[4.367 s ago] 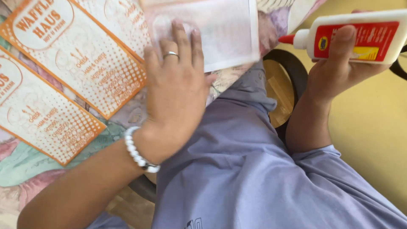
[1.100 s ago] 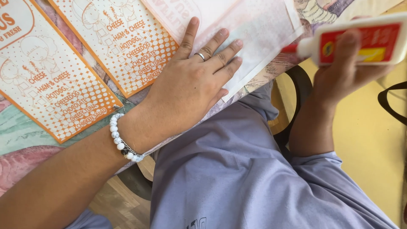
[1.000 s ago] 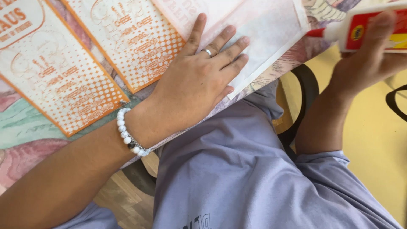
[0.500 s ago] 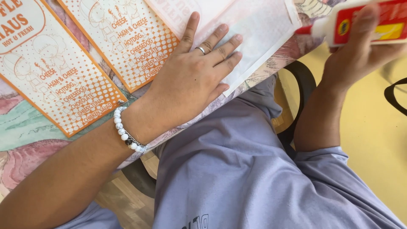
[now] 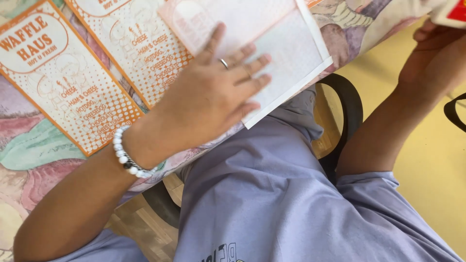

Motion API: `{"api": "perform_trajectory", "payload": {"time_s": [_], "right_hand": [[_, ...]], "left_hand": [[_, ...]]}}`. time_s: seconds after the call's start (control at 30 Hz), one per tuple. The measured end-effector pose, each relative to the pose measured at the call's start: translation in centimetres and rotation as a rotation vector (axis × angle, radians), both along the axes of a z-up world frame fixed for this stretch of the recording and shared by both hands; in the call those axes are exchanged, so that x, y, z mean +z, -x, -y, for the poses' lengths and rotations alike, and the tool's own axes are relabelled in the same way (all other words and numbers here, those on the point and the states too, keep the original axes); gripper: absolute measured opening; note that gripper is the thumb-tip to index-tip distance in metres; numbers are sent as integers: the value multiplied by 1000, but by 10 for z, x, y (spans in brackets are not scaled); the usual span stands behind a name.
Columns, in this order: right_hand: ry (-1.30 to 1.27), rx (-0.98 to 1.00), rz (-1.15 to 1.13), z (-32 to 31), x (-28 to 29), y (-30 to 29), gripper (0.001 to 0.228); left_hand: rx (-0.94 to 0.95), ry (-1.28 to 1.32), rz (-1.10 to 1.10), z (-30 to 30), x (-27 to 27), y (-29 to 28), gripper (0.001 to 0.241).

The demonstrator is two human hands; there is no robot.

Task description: Applying glue to paper bags and folding them to complete assembly

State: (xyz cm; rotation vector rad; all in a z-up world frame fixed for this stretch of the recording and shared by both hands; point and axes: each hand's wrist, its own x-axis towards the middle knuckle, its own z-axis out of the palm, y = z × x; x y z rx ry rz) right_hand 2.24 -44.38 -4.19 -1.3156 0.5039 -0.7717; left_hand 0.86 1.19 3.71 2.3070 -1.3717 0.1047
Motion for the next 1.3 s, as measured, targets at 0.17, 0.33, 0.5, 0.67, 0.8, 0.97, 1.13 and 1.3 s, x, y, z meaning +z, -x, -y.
{"api": "perform_trajectory", "payload": {"time_s": [0.17, 0.33, 0.5, 0.67, 0.8, 0.97, 1.13, 1.3], "right_hand": [[-281, -52, -91, -53, 30, -13, 39], [277, -132, 135, -27, -13, -24, 29], [631, -101, 238, -12, -50, -40, 36], [981, -146, -100, -28, -37, -31, 51], [829, -114, -53, -42, -30, -5, 33], [857, -179, -130, -70, -2, 31, 35], [998, -3, -24, -96, 22, 44, 40], [989, 52, 34, -112, 42, 43, 42]], "left_hand": [[433, 137, 123, -12, 20, -27, 25], [700, -360, 221, -20, 0, -49, 76], [673, -284, 151, -17, 1, -61, 86], [647, -168, -110, -15, -2, -69, 70], [594, 97, -141, -8, 7, -55, 61], [507, 227, -197, 10, 34, -13, 49], [447, 220, -189, 17, 32, 8, 42], [424, 265, -168, 22, 30, 12, 34]]}}
